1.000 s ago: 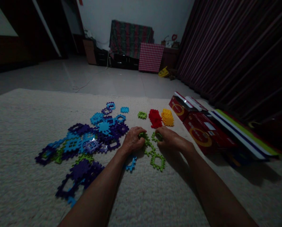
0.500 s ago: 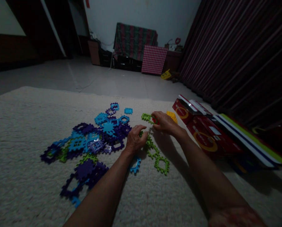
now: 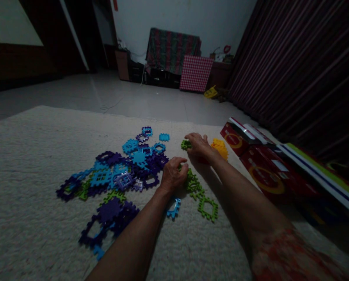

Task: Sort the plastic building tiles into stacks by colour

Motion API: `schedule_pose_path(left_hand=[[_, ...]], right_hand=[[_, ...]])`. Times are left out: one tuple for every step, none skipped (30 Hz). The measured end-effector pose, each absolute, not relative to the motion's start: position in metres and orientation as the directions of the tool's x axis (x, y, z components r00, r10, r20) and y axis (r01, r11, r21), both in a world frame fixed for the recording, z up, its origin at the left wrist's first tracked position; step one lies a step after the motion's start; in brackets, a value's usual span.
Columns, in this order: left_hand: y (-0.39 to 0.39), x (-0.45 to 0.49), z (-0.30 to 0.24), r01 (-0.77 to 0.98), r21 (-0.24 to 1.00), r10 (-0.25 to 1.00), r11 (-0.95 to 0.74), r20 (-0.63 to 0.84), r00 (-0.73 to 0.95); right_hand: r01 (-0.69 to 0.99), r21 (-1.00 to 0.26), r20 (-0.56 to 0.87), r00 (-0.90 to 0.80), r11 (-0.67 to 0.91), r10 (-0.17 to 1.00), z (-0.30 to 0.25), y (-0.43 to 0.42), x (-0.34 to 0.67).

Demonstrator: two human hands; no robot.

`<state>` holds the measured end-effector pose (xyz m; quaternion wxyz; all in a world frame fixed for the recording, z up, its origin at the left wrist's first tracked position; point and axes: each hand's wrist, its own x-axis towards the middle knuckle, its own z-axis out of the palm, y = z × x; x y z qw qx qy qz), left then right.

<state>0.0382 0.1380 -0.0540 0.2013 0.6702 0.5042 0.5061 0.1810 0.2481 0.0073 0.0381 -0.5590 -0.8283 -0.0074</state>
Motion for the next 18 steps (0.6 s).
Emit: schedule_pose_path(left_hand=[[0.138, 0.038, -0.054, 0.472, 0.781, 0.88, -0.409, 0.475, -0.024], [0.138, 0.038, -0.054, 0.469, 0.783, 0.88, -0.407, 0.475, -0.029], [0.138, 0.038, -0.054, 0.465, 0.787, 0.879, -0.406, 0.475, -0.036], [0.139, 0.038, -0.055, 0.461, 0.791, 0.881, -0.401, 0.471, -0.043], [0.139, 0.038, -0.055, 0.458, 0.796, 0.883, -0.395, 0.466, -0.049], [0.139, 0.038, -0.055, 0.456, 0.802, 0.887, -0.386, 0.458, -0.054], [0.139, 0.038, -0.055, 0.452, 0.809, 0.892, -0.377, 0.449, -0.06], [0.139, 0.038, -0.055, 0.446, 0.817, 0.897, -0.366, 0.437, -0.064], [0.139, 0.038, -0.054, 0.438, 0.827, 0.904, -0.353, 0.422, -0.07], [0.139, 0.038, -0.054, 0.428, 0.837, 0.91, -0.34, 0.408, -0.075], [0.139, 0.038, -0.053, 0.417, 0.847, 0.915, -0.33, 0.396, -0.079], [0.139, 0.038, -0.052, 0.408, 0.854, 0.918, -0.324, 0.388, -0.083], [0.139, 0.038, -0.052, 0.402, 0.858, 0.92, -0.319, 0.382, -0.086], [0.139, 0.038, -0.051, 0.399, 0.861, 0.921, -0.316, 0.379, -0.087], [0.139, 0.038, -0.05, 0.397, 0.862, 0.922, -0.314, 0.377, -0.089], [0.139, 0.038, -0.049, 0.397, 0.864, 0.923, -0.31, 0.374, -0.093], [0.139, 0.037, -0.049, 0.396, 0.866, 0.923, -0.304, 0.371, -0.101], [0.139, 0.037, -0.049, 0.394, 0.87, 0.924, -0.297, 0.366, -0.111]], right_hand=[[0.923, -0.025, 0.086, -0.38, 0.384, 0.921, 0.005, 0.248, 0.182], [0.92, -0.015, 0.093, -0.388, 0.391, 0.917, 0.003, 0.249, 0.182], [0.92, -0.001, 0.092, -0.391, 0.393, 0.916, 0.002, 0.249, 0.182], [0.919, 0.017, 0.087, -0.393, 0.393, 0.915, 0.002, 0.249, 0.181], [0.917, 0.035, 0.078, -0.399, 0.398, 0.913, 0.002, 0.25, 0.18], [0.915, 0.053, 0.066, -0.403, 0.4, 0.913, 0.003, 0.251, 0.179], [0.913, 0.07, 0.051, -0.406, 0.402, 0.913, 0.005, 0.253, 0.177], [0.911, 0.088, 0.03, -0.406, 0.403, 0.913, 0.007, 0.255, 0.175], [0.911, 0.105, 0.002, -0.402, 0.4, 0.916, 0.009, 0.257, 0.173], [0.911, 0.121, -0.03, -0.394, 0.395, 0.919, 0.012, 0.26, 0.17], [0.912, 0.135, -0.065, -0.383, 0.388, 0.922, 0.014, 0.263, 0.168], [0.912, 0.147, -0.097, -0.371, 0.382, 0.924, 0.017, 0.265, 0.165], [0.913, 0.156, -0.127, -0.36, 0.377, 0.924, 0.019, 0.268, 0.163], [0.915, 0.162, -0.148, -0.347, 0.369, 0.926, 0.021, 0.27, 0.161], [0.917, 0.166, -0.162, -0.338, 0.363, 0.927, 0.022, 0.271, 0.159], [0.919, 0.167, -0.168, -0.331, 0.358, 0.929, 0.022, 0.273, 0.158], [0.92, 0.168, -0.169, -0.328, 0.355, 0.929, 0.022, 0.274, 0.157], [0.921, 0.167, -0.17, -0.326, 0.353, 0.93, 0.022, 0.275, 0.157]])
